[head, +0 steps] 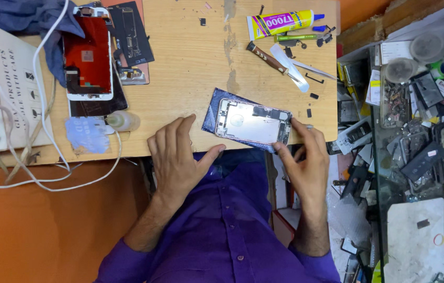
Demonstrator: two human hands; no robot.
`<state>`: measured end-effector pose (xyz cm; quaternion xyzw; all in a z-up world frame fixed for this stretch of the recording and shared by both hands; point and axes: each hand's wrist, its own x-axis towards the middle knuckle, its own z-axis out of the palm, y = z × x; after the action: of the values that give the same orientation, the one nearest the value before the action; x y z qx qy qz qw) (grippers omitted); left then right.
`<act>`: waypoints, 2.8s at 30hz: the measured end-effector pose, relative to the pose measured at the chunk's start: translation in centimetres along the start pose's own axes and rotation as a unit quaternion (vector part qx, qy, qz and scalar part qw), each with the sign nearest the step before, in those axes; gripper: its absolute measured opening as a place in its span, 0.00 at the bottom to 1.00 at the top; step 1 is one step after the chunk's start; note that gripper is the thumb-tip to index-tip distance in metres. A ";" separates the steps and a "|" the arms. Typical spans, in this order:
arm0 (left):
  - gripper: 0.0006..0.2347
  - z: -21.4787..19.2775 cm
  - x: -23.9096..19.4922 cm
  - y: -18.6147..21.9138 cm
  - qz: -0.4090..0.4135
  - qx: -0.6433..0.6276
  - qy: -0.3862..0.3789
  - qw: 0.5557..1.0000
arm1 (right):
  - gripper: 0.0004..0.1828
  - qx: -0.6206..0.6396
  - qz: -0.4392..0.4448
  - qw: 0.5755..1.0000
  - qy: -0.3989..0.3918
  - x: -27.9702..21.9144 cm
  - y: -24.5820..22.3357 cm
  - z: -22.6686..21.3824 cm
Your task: The person uses a screwdriver and a metal prying tool to remove screws and pry open the back cover of a smartphone. They then use a small brush to clean the interior of the device.
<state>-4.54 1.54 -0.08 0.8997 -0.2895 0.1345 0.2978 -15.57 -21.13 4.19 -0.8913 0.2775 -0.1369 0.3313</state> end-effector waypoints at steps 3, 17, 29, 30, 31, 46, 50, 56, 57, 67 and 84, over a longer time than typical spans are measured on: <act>0.34 0.4 0.4 0.7 0.025 -0.004 -0.013 1.000 | 0.41 0.001 -0.043 0.999 0.005 -1.1 0.6 1.1; 0.21 1.7 1.3 1.3 0.044 0.006 0.014 0.999 | 0.24 0.027 -0.106 0.994 0.013 1.7 0.1 0.9; 0.10 5.6 -4.8 -1.9 0.275 -0.065 0.000 0.959 | 0.12 0.372 -0.022 0.928 -0.010 6.5 6.3 0.8; 0.09 6.2 -5.5 -2.1 0.311 -0.060 -0.032 0.948 | 0.12 0.377 -0.021 0.926 -0.006 6.4 6.6 0.9; 0.09 7.1 -6.1 -2.3 0.267 -0.106 -0.112 0.951 | 0.12 0.384 -0.022 0.923 -0.002 6.3 6.9 0.9; 0.15 12.8 -10.0 -7.8 0.019 -0.215 -0.444 0.870 | 0.10 0.357 -0.006 0.933 0.034 6.2 7.4 1.5; 0.12 14.0 -10.5 -8.4 -0.014 -0.234 -0.468 0.852 | 0.10 0.345 0.015 0.938 0.042 6.3 7.2 1.8; 0.10 15.4 -10.4 -8.9 -0.110 -0.292 -0.501 0.807 | 0.10 0.342 -0.033 0.938 0.051 6.1 7.3 2.2; 0.10 15.4 -10.3 -9.0 -0.119 -0.303 -0.496 0.805 | 0.09 0.328 -0.041 0.942 0.054 6.1 7.2 2.3; 0.12 19.2 -10.8 -10.7 -0.072 -0.178 -0.283 0.940 | 0.08 0.219 -0.083 0.968 0.090 5.8 6.3 2.3; 0.08 8.0 -9.2 -4.1 0.126 -0.232 -0.170 0.949 | 0.18 0.347 -0.055 0.931 0.105 5.0 6.8 2.8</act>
<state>-8.81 3.33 -12.08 0.7716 -0.4698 -0.0549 0.4252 -13.08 -26.90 -2.11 -0.7154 0.1965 -0.3350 0.5808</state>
